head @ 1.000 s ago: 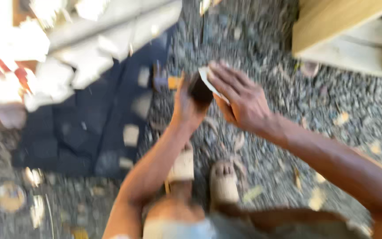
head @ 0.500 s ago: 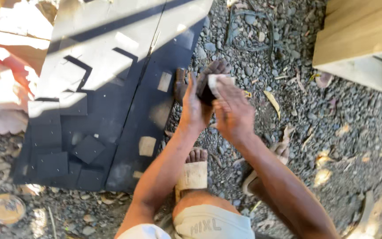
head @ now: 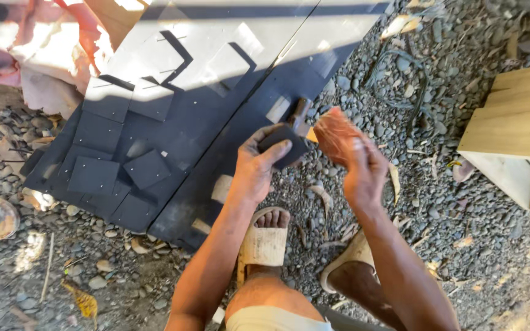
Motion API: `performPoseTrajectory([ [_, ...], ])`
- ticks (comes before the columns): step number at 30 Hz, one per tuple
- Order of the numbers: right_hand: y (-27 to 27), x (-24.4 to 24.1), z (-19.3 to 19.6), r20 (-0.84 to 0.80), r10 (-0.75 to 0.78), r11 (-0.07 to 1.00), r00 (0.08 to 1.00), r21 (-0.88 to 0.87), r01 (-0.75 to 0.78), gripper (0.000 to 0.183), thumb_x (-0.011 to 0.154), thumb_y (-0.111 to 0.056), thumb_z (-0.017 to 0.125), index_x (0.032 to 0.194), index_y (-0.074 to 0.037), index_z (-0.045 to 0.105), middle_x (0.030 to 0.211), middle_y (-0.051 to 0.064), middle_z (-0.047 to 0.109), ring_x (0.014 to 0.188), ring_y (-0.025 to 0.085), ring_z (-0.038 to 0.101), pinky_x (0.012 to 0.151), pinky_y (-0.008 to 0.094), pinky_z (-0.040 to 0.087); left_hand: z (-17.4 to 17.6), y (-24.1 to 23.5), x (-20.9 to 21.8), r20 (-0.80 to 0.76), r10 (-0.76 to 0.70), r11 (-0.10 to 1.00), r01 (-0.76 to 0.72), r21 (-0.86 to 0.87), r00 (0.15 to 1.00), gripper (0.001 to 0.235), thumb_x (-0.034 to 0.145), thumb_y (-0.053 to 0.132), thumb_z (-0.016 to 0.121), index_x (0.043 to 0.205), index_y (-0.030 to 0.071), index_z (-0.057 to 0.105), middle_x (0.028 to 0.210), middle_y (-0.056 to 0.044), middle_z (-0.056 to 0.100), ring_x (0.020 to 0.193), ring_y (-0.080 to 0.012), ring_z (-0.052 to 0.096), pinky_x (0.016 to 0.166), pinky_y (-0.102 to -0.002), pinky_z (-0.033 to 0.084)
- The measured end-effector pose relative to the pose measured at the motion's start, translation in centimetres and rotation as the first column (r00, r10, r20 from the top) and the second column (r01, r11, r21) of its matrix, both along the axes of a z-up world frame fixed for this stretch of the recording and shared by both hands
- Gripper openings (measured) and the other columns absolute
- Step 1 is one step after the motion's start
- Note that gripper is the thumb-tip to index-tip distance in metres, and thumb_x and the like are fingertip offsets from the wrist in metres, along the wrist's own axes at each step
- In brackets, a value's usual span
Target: The person hammers nails into small black square tiles arranged on a larger black board. They then pick up a tile and rub its surface with a pink abrasive pad, repeating the rubbing action on several tiles.
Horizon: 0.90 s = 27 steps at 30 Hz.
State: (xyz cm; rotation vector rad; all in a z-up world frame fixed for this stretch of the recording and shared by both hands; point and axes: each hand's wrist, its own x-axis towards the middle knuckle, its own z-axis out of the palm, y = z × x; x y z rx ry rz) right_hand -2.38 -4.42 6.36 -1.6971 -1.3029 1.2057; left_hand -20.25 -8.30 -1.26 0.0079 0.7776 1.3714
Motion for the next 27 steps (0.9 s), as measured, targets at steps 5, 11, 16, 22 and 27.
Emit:
performPoseTrajectory([
  [5,-2.2,-2.9,-0.4,0.254,0.558,0.768,0.790,0.203,-0.607,0.036,0.109,-0.008,0.048,0.142,0.000,0.060,0.147,0.017,0.063,0.137,0.031,0.061,0.118,0.045,0.046,-0.7,-2.8,0.6,-0.092,0.054,0.999,-0.054,0.006,0.994,0.037,0.090,0.008,0.079,0.122,-0.005,0.066,0.108,-0.013,0.073,0.090,-0.0188,0.072,0.081,-0.035,0.063],
  [11,-5.4,-1.6,0.5,0.173,0.545,0.736,0.821,0.371,-0.567,0.032,0.108,-0.010,0.048,0.132,-0.006,0.069,0.143,0.009,0.070,0.128,0.021,0.072,0.110,0.031,0.060,-1.2,-2.7,0.3,-0.174,0.188,0.982,-0.191,0.001,0.967,0.039,0.087,0.004,0.081,0.122,-0.002,0.064,0.107,-0.011,0.072,0.091,-0.0165,0.071,0.083,-0.033,0.062],
  [16,-3.7,-1.9,0.5,0.123,0.371,0.886,0.921,0.251,-0.390,0.040,0.108,-0.007,0.040,0.143,0.003,0.059,0.141,0.017,0.065,0.129,0.025,0.064,0.113,0.036,0.049,-0.6,-2.2,1.3,-0.060,0.089,0.995,-0.091,-0.027,0.994,0.038,0.085,0.009,0.078,0.118,0.002,0.062,0.106,-0.010,0.070,0.084,-0.0173,0.072,0.068,-0.037,0.064],
  [22,-5.2,-3.4,2.6,0.033,0.371,0.876,0.928,0.320,-0.361,0.042,0.109,-0.008,0.040,0.145,0.000,0.059,0.145,0.016,0.065,0.136,0.026,0.063,0.120,0.037,0.048,-0.3,-1.6,1.0,-0.098,0.153,0.987,-0.157,-0.039,0.983,0.050,0.085,0.012,0.077,0.127,0.007,0.052,0.104,-0.008,0.069,0.082,-0.0162,0.072,0.062,-0.033,0.062],
  [27,-4.8,-1.7,1.1,0.001,0.278,0.917,0.961,0.298,-0.266,0.043,0.109,-0.007,0.037,0.147,0.003,0.055,0.149,0.021,0.059,0.141,0.032,0.057,0.122,0.043,0.046,0.0,-2.1,3.3,-0.227,0.126,0.989,-0.106,0.099,0.966,0.049,0.095,0.007,0.079,0.135,0.003,0.051,0.116,-0.007,0.065,0.098,-0.0123,0.065,0.083,-0.029,0.058],
])
